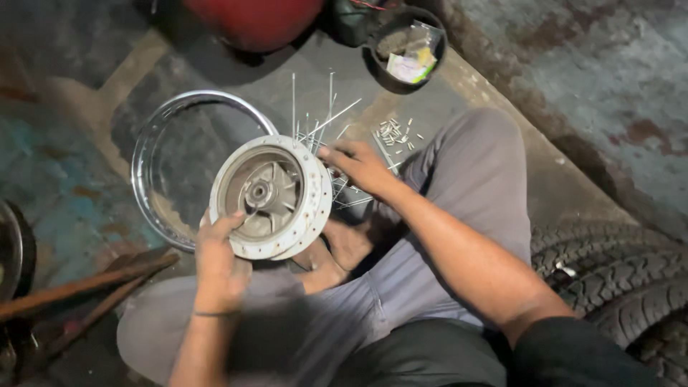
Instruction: The person is assembling a bicycle or motorcycle wheel by inserting spokes into the hub and rim. They sit on the floor, holding the rim and hub, and methodically insert each spoke into the corresponding holes.
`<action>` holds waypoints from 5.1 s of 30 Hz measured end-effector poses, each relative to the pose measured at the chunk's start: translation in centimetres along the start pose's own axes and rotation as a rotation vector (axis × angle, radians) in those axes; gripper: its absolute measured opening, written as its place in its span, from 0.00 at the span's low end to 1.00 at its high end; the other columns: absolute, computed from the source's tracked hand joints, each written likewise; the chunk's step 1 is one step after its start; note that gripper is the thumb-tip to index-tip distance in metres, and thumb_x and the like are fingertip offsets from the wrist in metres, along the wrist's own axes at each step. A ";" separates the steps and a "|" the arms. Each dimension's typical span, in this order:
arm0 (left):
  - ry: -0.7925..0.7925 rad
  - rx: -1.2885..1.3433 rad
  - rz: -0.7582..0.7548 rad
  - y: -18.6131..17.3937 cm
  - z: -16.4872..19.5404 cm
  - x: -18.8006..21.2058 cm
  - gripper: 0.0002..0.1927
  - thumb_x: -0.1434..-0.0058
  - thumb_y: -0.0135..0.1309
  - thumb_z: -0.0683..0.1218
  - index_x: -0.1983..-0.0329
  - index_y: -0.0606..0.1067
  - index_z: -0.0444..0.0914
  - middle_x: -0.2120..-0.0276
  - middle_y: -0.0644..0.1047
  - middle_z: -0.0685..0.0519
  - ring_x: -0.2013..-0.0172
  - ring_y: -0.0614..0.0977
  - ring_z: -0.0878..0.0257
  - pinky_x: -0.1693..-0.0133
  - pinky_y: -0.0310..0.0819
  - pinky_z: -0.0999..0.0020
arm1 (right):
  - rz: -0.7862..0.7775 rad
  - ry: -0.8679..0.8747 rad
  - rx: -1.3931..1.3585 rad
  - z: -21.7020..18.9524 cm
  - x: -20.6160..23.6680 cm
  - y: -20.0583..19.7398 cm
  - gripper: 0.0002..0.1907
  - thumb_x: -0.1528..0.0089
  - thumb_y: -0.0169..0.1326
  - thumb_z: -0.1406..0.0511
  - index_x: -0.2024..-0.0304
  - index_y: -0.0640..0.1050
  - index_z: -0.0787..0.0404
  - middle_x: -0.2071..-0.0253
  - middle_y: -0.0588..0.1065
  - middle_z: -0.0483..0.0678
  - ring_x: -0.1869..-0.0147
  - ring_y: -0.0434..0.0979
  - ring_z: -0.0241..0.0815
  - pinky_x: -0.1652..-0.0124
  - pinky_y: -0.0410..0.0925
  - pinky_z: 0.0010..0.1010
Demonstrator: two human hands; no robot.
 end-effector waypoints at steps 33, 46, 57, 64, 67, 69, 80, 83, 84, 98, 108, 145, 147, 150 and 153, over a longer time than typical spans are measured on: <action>0.116 -0.051 0.017 0.1 -1.1 -0.2 0.26 0.45 0.52 0.35 0.41 0.71 0.31 0.50 0.79 0.48 0.49 0.79 0.59 0.45 0.70 0.66 | -0.038 -0.509 -0.035 -7.1 2.4 -0.4 0.22 0.34 0.53 0.73 0.37 0.71 0.62 0.48 0.77 0.52 0.47 0.75 0.41 0.48 0.69 0.33; 0.123 -0.027 0.046 -0.8 -2.1 -1.1 0.25 0.45 0.52 0.34 0.42 0.71 0.31 0.51 0.80 0.48 0.51 0.80 0.60 0.46 0.71 0.67 | -0.060 -0.295 -0.145 -5.2 2.7 0.6 0.16 0.35 0.54 0.71 0.44 0.73 0.63 0.55 0.77 0.44 0.53 0.77 0.29 0.53 0.72 0.23; 0.140 -0.094 0.066 -0.6 -2.4 -1.0 0.23 0.44 0.54 0.32 0.43 0.72 0.30 0.53 0.80 0.47 0.53 0.81 0.60 0.50 0.73 0.67 | 0.080 -0.429 0.001 -6.6 3.9 0.9 0.09 0.38 0.64 0.73 0.54 0.82 0.66 0.61 0.72 0.48 0.59 0.70 0.37 0.60 0.65 0.26; 0.119 -0.123 0.056 0.2 -2.4 -0.6 0.24 0.45 0.53 0.32 0.43 0.72 0.31 0.53 0.80 0.49 0.53 0.81 0.62 0.50 0.73 0.69 | 0.224 -0.749 0.218 -9.0 4.7 -1.3 0.06 0.34 0.60 0.73 0.55 0.78 0.64 0.58 0.76 0.48 0.59 0.77 0.39 0.60 0.69 0.27; 0.105 -0.105 0.055 0.3 -2.1 -0.6 0.24 0.45 0.53 0.33 0.42 0.72 0.32 0.52 0.80 0.49 0.53 0.81 0.62 0.50 0.73 0.69 | 0.063 -0.377 0.067 -7.2 3.1 -1.3 0.13 0.36 0.58 0.69 0.49 0.75 0.65 0.56 0.76 0.51 0.59 0.77 0.40 0.61 0.71 0.26; 0.121 -0.117 0.062 0.3 -1.9 -0.8 0.23 0.45 0.53 0.32 0.43 0.72 0.30 0.53 0.80 0.47 0.53 0.81 0.60 0.50 0.74 0.68 | -0.071 -0.280 -0.059 -6.2 2.8 -0.4 0.15 0.33 0.55 0.65 0.45 0.73 0.63 0.55 0.75 0.52 0.54 0.76 0.40 0.56 0.71 0.27; 0.150 -0.085 0.039 -0.1 -2.3 -1.0 0.25 0.45 0.53 0.32 0.41 0.71 0.30 0.51 0.80 0.47 0.51 0.81 0.61 0.49 0.73 0.69 | -0.104 -0.313 0.158 -6.6 3.4 0.5 0.23 0.35 0.59 0.64 0.40 0.70 0.63 0.59 0.77 0.50 0.57 0.77 0.39 0.57 0.70 0.32; 0.141 -0.070 0.054 -0.2 -2.3 -0.8 0.25 0.45 0.52 0.32 0.41 0.71 0.30 0.51 0.80 0.47 0.52 0.81 0.61 0.49 0.73 0.68 | -0.097 -0.229 -0.062 -5.5 3.3 0.7 0.23 0.37 0.61 0.69 0.41 0.70 0.62 0.62 0.75 0.47 0.59 0.74 0.33 0.60 0.70 0.27; 0.137 -0.061 0.058 -0.3 -2.3 -0.8 0.26 0.45 0.52 0.32 0.41 0.71 0.31 0.52 0.80 0.48 0.52 0.81 0.61 0.50 0.73 0.68 | -0.120 -0.208 -0.213 -5.1 3.1 0.8 0.24 0.38 0.61 0.70 0.41 0.70 0.62 0.60 0.76 0.44 0.58 0.76 0.30 0.58 0.71 0.24; 0.148 -0.085 0.075 0.2 -2.5 -0.6 0.25 0.45 0.53 0.32 0.42 0.72 0.31 0.53 0.81 0.47 0.54 0.82 0.61 0.51 0.75 0.69 | 0.210 -0.858 0.049 -11.7 7.7 -0.4 0.07 0.31 0.59 0.74 0.52 0.76 0.63 0.55 0.78 0.49 0.55 0.79 0.38 0.55 0.72 0.27; 0.193 -0.229 0.129 0.2 -3.0 -1.5 0.25 0.46 0.54 0.32 0.42 0.72 0.29 0.54 0.81 0.46 0.56 0.82 0.61 0.53 0.75 0.70 | 0.048 -0.746 0.295 -7.7 4.4 0.7 0.11 0.39 0.65 0.72 0.55 0.79 0.60 0.62 0.76 0.48 0.57 0.77 0.41 0.56 0.70 0.31; 0.216 -0.095 0.106 0.1 -2.7 -0.9 0.24 0.47 0.54 0.34 0.44 0.73 0.29 0.55 0.81 0.47 0.57 0.82 0.62 0.54 0.76 0.70 | 0.095 0.033 -0.419 -1.9 3.5 1.6 0.14 0.38 0.59 0.74 0.50 0.79 0.71 0.61 0.81 0.48 0.62 0.78 0.33 0.59 0.71 0.24; 0.219 -0.070 0.091 0.1 -2.6 -0.9 0.24 0.47 0.54 0.34 0.44 0.73 0.30 0.55 0.81 0.47 0.57 0.82 0.62 0.54 0.76 0.70 | 0.093 0.021 -0.434 -1.9 3.4 1.7 0.13 0.38 0.59 0.74 0.50 0.79 0.71 0.61 0.81 0.48 0.62 0.79 0.32 0.57 0.72 0.24; 0.202 -0.066 0.082 0.1 -2.6 -0.9 0.25 0.47 0.54 0.34 0.44 0.72 0.29 0.54 0.81 0.47 0.56 0.82 0.63 0.54 0.76 0.70 | 0.076 0.058 -0.456 -1.5 3.2 1.8 0.11 0.38 0.59 0.73 0.53 0.79 0.69 0.63 0.81 0.47 0.63 0.79 0.32 0.58 0.73 0.23; 0.213 -0.097 0.117 0.1 -2.6 -1.0 0.26 0.48 0.55 0.33 0.43 0.72 0.30 0.55 0.80 0.47 0.57 0.82 0.62 0.54 0.77 0.69 | 0.069 0.090 -0.397 -0.8 3.0 1.8 0.10 0.38 0.59 0.71 0.54 0.79 0.66 0.66 0.79 0.44 0.66 0.75 0.31 0.64 0.69 0.23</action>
Point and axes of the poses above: each hand's wrist, its own x-axis away from the middle knuckle, its own y-axis out of the palm, z = x × y, the point moved 3 cm from there along -x, towards the middle knuckle
